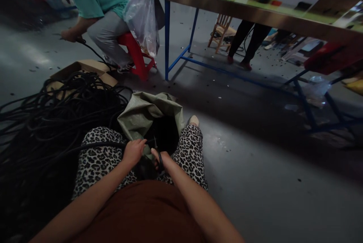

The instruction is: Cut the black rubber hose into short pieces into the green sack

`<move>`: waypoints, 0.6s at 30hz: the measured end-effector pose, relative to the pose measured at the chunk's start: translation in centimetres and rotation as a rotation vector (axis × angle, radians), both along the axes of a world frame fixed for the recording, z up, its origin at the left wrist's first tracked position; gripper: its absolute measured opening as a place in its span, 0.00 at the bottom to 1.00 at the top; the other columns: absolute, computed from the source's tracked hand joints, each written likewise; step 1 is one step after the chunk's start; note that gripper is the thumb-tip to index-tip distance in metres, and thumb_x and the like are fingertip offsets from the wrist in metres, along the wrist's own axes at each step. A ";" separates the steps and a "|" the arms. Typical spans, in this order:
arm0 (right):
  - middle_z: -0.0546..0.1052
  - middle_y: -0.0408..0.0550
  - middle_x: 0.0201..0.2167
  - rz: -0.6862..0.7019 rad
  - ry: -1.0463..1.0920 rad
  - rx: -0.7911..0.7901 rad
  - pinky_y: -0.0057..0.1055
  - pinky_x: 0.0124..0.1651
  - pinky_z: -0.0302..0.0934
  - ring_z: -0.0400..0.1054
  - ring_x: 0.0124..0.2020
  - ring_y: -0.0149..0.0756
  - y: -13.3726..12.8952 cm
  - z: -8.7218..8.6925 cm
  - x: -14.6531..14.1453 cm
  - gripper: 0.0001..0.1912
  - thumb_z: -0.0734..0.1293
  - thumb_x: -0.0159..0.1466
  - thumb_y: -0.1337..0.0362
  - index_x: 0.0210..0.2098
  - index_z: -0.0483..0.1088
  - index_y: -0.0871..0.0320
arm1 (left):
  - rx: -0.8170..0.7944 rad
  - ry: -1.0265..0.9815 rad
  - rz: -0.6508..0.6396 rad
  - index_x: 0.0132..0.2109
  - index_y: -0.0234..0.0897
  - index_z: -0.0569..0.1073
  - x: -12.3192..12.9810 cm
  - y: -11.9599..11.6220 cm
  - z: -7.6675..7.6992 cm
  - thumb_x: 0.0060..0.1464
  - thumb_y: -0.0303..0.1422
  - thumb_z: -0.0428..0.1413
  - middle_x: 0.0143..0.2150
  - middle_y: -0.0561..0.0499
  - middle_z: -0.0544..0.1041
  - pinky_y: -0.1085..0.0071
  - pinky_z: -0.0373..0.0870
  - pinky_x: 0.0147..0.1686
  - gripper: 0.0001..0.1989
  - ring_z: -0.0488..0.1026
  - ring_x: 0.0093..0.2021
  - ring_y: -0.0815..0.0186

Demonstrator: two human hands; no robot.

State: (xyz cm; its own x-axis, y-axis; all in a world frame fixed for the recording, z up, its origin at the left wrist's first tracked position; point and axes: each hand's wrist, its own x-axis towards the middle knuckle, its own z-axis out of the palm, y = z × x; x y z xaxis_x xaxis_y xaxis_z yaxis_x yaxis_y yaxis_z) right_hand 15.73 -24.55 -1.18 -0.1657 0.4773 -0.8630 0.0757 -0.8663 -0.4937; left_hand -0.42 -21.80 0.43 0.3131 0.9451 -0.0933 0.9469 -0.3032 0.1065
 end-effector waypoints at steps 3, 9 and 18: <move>0.65 0.41 0.14 0.007 -0.013 0.020 0.21 0.14 0.57 0.60 0.12 0.26 0.0 -0.8 0.0 0.23 0.61 0.62 0.47 0.27 0.64 0.63 | -0.011 -0.015 0.010 0.50 0.36 0.72 0.1 0.0 0.4 0.58 0.31 0.45 0.38 0.42 0.75 0.63 0.61 0.38 0.17 0.72 0.40 0.57; 0.66 0.42 0.14 0.035 -0.003 0.011 0.23 0.12 0.55 0.60 0.11 0.28 0.0 -0.6 0.2 0.26 0.60 0.61 0.43 0.28 0.64 0.62 | -0.003 -0.008 0.009 0.50 0.36 0.72 0.2 0.1 0.5 0.58 0.31 0.44 0.38 0.42 0.75 0.62 0.61 0.39 0.17 0.71 0.41 0.57; 0.65 0.41 0.14 0.044 0.002 0.008 0.23 0.16 0.59 0.60 0.12 0.27 -0.2 -1.2 0.0 0.26 0.60 0.61 0.43 0.26 0.63 0.62 | 0.008 -0.016 0.009 0.49 0.37 0.72 0.2 0.0 0.4 0.58 0.32 0.45 0.39 0.43 0.75 0.62 0.60 0.39 0.16 0.71 0.41 0.57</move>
